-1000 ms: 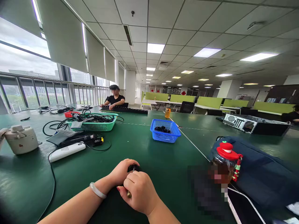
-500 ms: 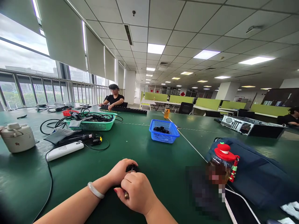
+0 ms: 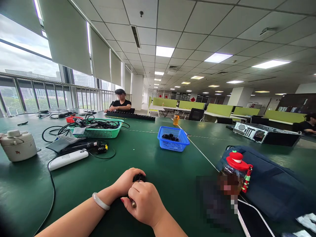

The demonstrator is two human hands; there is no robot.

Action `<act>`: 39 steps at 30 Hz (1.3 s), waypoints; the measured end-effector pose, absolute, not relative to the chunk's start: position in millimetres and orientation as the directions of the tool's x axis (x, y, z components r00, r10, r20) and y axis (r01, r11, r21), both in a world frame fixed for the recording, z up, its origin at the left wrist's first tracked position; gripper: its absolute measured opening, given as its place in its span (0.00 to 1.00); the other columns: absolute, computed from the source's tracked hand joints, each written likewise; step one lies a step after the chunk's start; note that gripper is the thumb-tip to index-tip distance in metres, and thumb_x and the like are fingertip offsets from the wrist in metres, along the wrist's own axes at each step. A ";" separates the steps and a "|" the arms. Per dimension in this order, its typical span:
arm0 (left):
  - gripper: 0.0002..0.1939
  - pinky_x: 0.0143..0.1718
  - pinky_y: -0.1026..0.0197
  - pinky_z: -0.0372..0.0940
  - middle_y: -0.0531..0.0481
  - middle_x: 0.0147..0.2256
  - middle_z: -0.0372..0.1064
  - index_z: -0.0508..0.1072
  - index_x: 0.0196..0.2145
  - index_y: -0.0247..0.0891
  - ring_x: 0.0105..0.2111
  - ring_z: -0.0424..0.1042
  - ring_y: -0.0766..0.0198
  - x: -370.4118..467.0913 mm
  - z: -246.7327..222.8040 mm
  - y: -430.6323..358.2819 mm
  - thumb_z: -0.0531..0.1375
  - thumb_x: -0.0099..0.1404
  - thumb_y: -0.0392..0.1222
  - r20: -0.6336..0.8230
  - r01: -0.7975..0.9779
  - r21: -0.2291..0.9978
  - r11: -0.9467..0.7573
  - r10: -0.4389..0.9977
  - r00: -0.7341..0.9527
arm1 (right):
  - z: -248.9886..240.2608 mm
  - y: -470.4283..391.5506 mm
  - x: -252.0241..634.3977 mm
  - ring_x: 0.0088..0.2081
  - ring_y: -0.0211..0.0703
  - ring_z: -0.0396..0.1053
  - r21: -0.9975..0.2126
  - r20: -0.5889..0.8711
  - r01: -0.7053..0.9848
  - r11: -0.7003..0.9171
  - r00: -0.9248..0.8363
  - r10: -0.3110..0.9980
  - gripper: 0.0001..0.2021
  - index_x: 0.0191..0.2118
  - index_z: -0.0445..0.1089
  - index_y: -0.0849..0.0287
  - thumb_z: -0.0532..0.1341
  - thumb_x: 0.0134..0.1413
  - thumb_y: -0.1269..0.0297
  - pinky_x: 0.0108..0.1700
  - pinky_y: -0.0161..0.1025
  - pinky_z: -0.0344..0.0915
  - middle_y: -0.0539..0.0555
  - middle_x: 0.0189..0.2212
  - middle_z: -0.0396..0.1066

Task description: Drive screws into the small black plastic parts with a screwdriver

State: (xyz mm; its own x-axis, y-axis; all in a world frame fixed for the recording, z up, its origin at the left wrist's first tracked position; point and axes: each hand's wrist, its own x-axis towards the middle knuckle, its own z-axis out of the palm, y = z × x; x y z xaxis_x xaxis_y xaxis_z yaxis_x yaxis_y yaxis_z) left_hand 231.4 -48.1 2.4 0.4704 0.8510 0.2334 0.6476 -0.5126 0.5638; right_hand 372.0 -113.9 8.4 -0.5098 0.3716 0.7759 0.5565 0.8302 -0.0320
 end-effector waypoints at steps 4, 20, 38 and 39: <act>0.16 0.49 0.58 0.63 0.52 0.42 0.75 0.76 0.42 0.43 0.45 0.69 0.59 231.1 1.3 -48.0 0.58 0.55 0.35 0.237 0.648 0.568 -0.508 0.854 0.463 | 8.0 -114.4 371.9 0.21 0.35 0.54 -0.011 0.785 0.547 0.837 -0.514 0.346 0.21 0.18 0.57 0.58 0.50 0.63 0.61 0.25 0.36 0.49 0.48 0.17 0.59; 0.16 0.50 0.58 0.62 0.52 0.42 0.75 0.76 0.42 0.42 0.44 0.69 0.59 230.9 -4.2 -43.7 0.57 0.55 0.36 0.250 0.635 0.574 -0.517 0.849 0.465 | 8.2 -115.0 371.4 0.21 0.36 0.55 0.006 0.788 0.555 0.832 -0.515 0.338 0.21 0.19 0.58 0.58 0.49 0.64 0.62 0.26 0.36 0.49 0.48 0.17 0.59; 0.17 0.49 0.59 0.62 0.53 0.42 0.75 0.76 0.42 0.43 0.44 0.69 0.60 231.2 -1.2 -46.5 0.57 0.55 0.34 0.241 0.640 0.572 -0.513 0.851 0.467 | 11.6 -117.7 370.9 0.21 0.35 0.53 0.014 0.801 0.561 0.827 -0.501 0.326 0.21 0.19 0.58 0.58 0.50 0.64 0.63 0.25 0.36 0.47 0.48 0.17 0.58; 0.17 0.49 0.58 0.62 0.53 0.42 0.75 0.76 0.42 0.43 0.44 0.69 0.60 231.1 -1.4 -46.1 0.57 0.55 0.34 0.240 0.642 0.571 -0.512 0.851 0.467 | 11.4 -117.5 370.9 0.21 0.35 0.54 0.016 0.801 0.564 0.826 -0.502 0.327 0.20 0.19 0.58 0.58 0.50 0.64 0.63 0.25 0.36 0.47 0.48 0.17 0.58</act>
